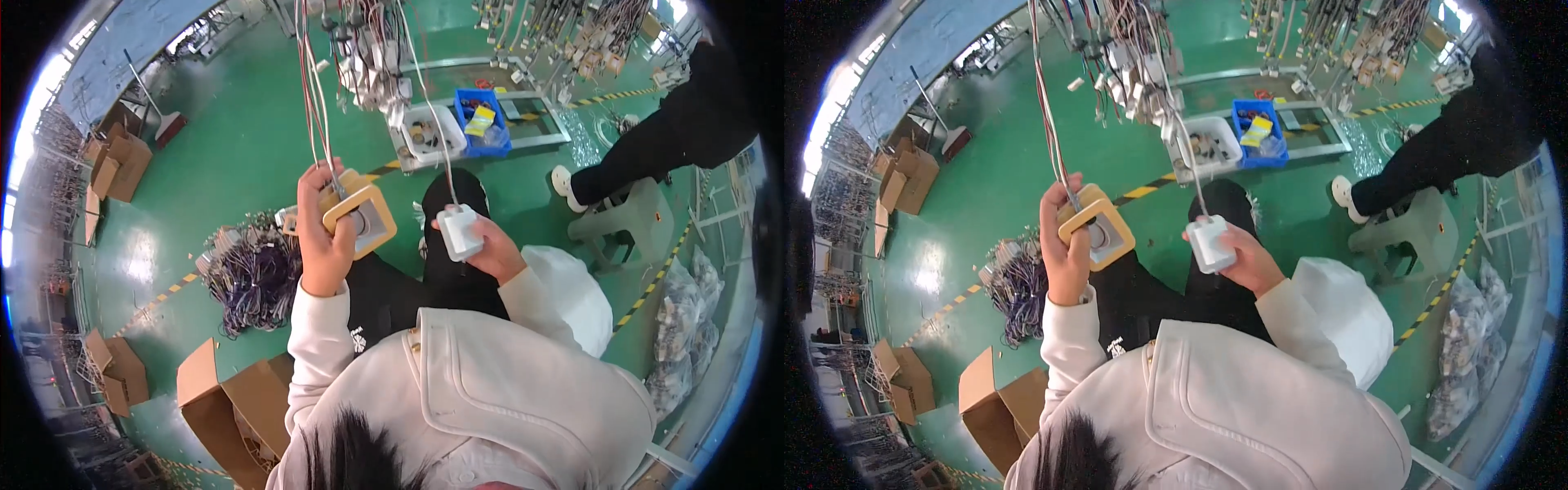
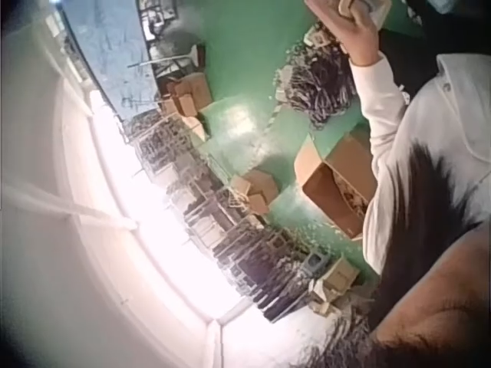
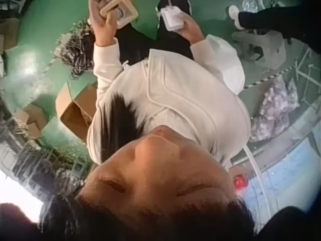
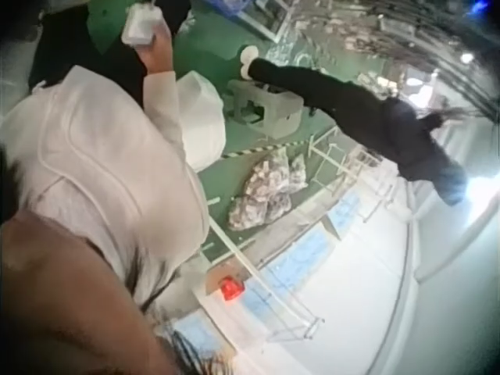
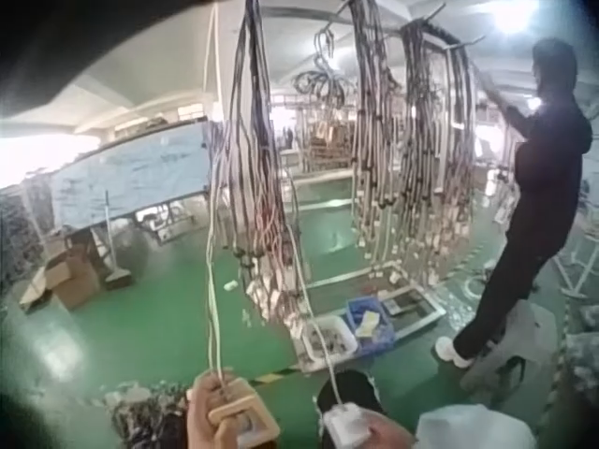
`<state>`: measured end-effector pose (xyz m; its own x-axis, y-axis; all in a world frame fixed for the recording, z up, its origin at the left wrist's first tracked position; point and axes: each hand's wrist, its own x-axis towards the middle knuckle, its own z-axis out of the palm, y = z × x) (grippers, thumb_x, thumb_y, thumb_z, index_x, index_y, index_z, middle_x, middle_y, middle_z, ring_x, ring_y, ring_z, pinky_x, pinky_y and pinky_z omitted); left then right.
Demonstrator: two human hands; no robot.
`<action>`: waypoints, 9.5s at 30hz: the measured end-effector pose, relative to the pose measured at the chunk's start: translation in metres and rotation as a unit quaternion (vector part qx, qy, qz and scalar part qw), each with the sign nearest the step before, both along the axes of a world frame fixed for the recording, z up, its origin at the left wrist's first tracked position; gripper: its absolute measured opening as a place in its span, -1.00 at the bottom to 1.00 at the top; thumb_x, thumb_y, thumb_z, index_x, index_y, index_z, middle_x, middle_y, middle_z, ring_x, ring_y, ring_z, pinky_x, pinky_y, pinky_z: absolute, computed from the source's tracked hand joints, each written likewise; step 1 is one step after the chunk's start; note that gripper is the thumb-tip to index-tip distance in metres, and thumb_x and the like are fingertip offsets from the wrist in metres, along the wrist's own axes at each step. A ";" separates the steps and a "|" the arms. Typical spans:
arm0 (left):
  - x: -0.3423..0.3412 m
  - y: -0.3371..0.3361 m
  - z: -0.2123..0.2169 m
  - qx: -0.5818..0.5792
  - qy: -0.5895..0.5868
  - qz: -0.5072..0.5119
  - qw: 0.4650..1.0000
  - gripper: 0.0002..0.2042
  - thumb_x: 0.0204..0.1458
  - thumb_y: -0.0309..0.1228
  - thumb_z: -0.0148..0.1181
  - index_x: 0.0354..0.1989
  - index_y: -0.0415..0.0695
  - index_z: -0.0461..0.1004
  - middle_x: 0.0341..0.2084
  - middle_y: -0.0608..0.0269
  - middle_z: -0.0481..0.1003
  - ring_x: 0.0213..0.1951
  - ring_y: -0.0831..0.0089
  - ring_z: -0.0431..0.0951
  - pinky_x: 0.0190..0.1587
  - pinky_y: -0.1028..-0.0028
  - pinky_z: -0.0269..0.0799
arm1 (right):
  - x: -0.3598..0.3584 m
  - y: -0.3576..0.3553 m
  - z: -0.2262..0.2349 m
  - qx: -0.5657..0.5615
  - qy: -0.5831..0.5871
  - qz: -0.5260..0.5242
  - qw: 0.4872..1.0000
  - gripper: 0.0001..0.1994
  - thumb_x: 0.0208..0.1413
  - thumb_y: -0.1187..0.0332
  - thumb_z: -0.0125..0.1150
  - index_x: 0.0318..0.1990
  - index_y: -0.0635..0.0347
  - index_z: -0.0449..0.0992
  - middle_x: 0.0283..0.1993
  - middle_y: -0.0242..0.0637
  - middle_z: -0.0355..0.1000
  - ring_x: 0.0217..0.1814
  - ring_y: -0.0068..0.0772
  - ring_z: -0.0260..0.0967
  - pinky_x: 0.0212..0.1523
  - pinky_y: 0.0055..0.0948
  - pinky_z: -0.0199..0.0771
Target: Organizing and bundling electrical wire harnesses and connectors in a factory.
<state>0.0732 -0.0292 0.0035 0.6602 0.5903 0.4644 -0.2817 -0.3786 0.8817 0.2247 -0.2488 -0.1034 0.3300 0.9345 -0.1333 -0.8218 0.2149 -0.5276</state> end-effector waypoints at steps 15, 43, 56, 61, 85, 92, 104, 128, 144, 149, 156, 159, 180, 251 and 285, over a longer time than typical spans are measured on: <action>0.031 -0.007 -0.010 0.172 0.027 0.077 0.982 -0.51 -0.25 -0.68 -0.05 0.00 -0.29 0.23 -0.02 -0.15 0.25 0.01 -0.08 0.33 0.07 0.24 0.32 | -0.030 0.033 0.073 -0.102 -0.303 -0.199 0.926 -0.78 0.03 0.54 0.21 -0.14 0.33 0.43 -0.19 -0.34 0.43 -0.18 -0.60 0.37 -0.10 -0.57 0.37; 0.027 -0.042 0.002 -0.101 -0.096 -0.126 0.982 -0.27 0.12 -0.21 -0.04 0.36 -0.27 -0.23 0.28 -0.15 -0.01 0.27 0.08 0.07 0.28 0.20 -0.02 | -0.043 0.075 0.116 -0.004 -0.697 -0.399 0.596 -0.71 -0.05 0.45 0.32 -0.36 0.24 0.23 0.21 0.30 0.18 0.02 -0.11 0.37 0.00 -0.31 0.38; 0.024 -0.028 -0.032 -0.370 -0.064 -0.250 0.892 -0.01 -0.28 -0.25 0.53 0.29 -0.21 -0.03 0.19 0.08 0.22 0.19 0.32 0.28 0.22 0.36 0.20 | -0.036 0.067 0.095 0.063 -0.680 -0.354 0.639 -0.64 -0.13 0.46 0.36 -0.25 0.19 0.25 0.17 0.22 0.22 0.08 0.16 0.35 0.02 -0.12 0.39; 0.022 -0.034 -0.026 -0.282 -0.083 -0.243 0.924 -0.12 -0.24 -0.24 0.50 0.21 -0.20 0.03 0.15 0.12 0.20 0.19 0.34 0.26 0.21 0.36 0.19 | -0.030 0.063 0.092 0.096 -0.687 -0.367 0.620 -0.69 0.00 0.40 0.28 -0.25 0.18 0.21 0.15 0.26 0.21 0.05 0.22 0.35 -0.01 -0.06 0.43; 0.020 -0.015 -0.011 -0.330 -0.022 -0.196 0.923 -0.09 -0.16 -0.18 0.35 0.32 -0.27 -0.06 0.11 0.07 0.26 0.14 0.31 0.30 0.21 0.36 0.16 | -0.010 0.056 0.130 0.031 -0.800 -0.255 0.543 -0.75 0.00 0.56 0.13 -0.14 0.11 0.55 0.22 0.02 0.23 0.20 0.05 0.26 0.14 -0.15 0.28; 0.023 -0.015 -0.004 -0.301 -0.010 -0.179 0.937 -0.12 -0.15 -0.16 0.31 0.31 -0.25 -0.03 0.08 0.08 0.29 0.15 0.32 0.30 0.22 0.36 0.14 | -0.007 0.055 0.146 0.078 -0.913 -0.213 0.339 -0.80 -0.18 0.37 0.30 -0.30 -0.02 0.61 -0.18 -0.49 0.37 -0.16 -0.36 0.31 -0.07 -0.31 0.34; 0.022 -0.023 -0.005 -0.307 -0.006 -0.187 0.933 -0.12 -0.14 -0.17 0.33 0.31 -0.25 -0.03 0.08 0.09 0.29 0.13 0.34 0.32 0.18 0.37 0.19 | -0.003 0.055 0.152 0.158 -0.922 -0.179 0.304 -0.81 -0.22 0.35 0.34 -0.38 0.11 0.56 -0.32 -0.50 0.37 -0.23 -0.42 0.32 -0.11 -0.30 0.34; 0.035 -0.030 -0.043 -0.058 -0.119 -0.067 0.989 0.04 -0.31 0.01 0.46 0.29 -0.14 -0.07 0.25 -0.02 -0.11 0.34 0.12 -0.03 0.30 0.16 0.00 | -0.039 0.065 0.132 -0.081 -0.866 -0.319 0.376 -0.77 -0.34 0.37 0.36 -0.45 0.02 0.44 -0.40 -0.45 0.24 -0.36 -0.38 0.23 -0.23 -0.30 0.15; 0.026 -0.030 -0.031 -0.061 -0.107 -0.127 0.984 0.22 -0.37 -0.18 0.55 0.36 -0.19 -0.33 0.25 -0.06 -0.03 0.25 0.11 0.13 0.26 0.15 0.08 | -0.019 0.080 0.126 -0.039 -0.616 -0.152 0.772 0.04 -0.20 0.52 0.43 0.41 0.11 -0.19 0.32 -0.11 0.16 0.19 -0.23 0.34 -0.07 -0.45 0.43; 0.023 -0.027 -0.030 -0.102 -0.085 -0.140 0.981 0.26 -0.40 -0.11 0.56 0.37 -0.16 -0.34 0.27 -0.04 -0.04 0.27 0.12 0.12 0.27 0.16 0.06 | -0.023 0.077 0.127 -0.029 -0.694 -0.187 0.695 -0.05 -0.22 0.49 0.46 0.36 0.18 -0.02 0.27 -0.12 0.22 0.19 -0.20 0.34 0.01 -0.37 0.42; 0.022 -0.030 -0.027 -0.220 -0.102 -0.199 0.949 0.15 -0.36 -0.21 0.53 0.35 -0.16 -0.22 0.25 0.05 0.02 0.28 0.22 0.13 0.29 0.22 0.06 | -0.017 0.067 0.120 -0.037 -0.608 -0.137 0.781 -0.07 -0.23 0.45 0.49 0.33 0.27 0.03 0.28 -0.10 0.19 0.28 -0.23 0.23 0.21 -0.34 0.27; 0.020 -0.028 -0.033 -0.216 -0.073 -0.210 0.951 0.07 -0.38 -0.18 0.52 0.30 -0.18 -0.09 0.20 0.08 0.05 0.26 0.23 0.13 0.29 0.25 0.05 | -0.013 0.072 0.113 0.001 -0.513 -0.088 0.854 -0.01 -0.26 0.42 0.52 0.35 0.29 -0.02 0.32 -0.13 0.16 0.33 -0.25 0.16 0.29 -0.35 0.15; -0.006 -0.017 0.015 -0.143 0.057 -0.195 0.969 0.17 -0.30 -0.33 0.41 0.38 -0.21 -0.43 0.19 -0.02 0.14 0.13 0.20 0.36 0.16 0.31 0.27 | -0.022 0.090 0.117 0.057 -0.553 -0.017 0.831 -0.10 -0.27 0.28 0.55 0.24 0.21 0.10 0.09 -0.18 0.34 0.10 -0.30 0.37 0.09 -0.36 0.38; -0.089 0.055 0.043 -0.226 -0.179 0.045 0.956 -0.54 0.24 -0.12 -0.20 0.26 -0.04 0.16 0.06 -0.03 0.32 -0.16 -0.13 0.49 -0.26 -0.02 0.56 | 0.241 0.381 -0.019 -0.290 -0.649 -0.460 0.532 -0.51 -0.10 0.25 0.30 0.01 0.09 0.29 -0.05 -0.13 0.33 0.02 -0.04 0.30 -0.10 -0.10 0.37; 0.032 0.009 0.007 -0.164 0.023 -0.027 0.986 -0.33 -0.03 -0.57 0.22 0.27 -0.17 0.05 -0.03 0.10 0.41 -0.02 0.39 0.47 0.00 0.43 0.43 | -0.016 0.064 0.044 -0.026 0.096 -0.119 0.988 -0.66 0.19 -0.01 0.05 -0.11 0.05 0.40 -0.24 -0.33 0.46 -0.27 -0.30 0.50 -0.35 -0.18 0.60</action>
<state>0.1051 -0.0201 0.0102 0.7114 0.6662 0.2240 -0.2507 -0.0572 0.9664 0.2091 -0.1843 -0.0592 0.5028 0.8241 -0.2608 -0.8375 0.3897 -0.3830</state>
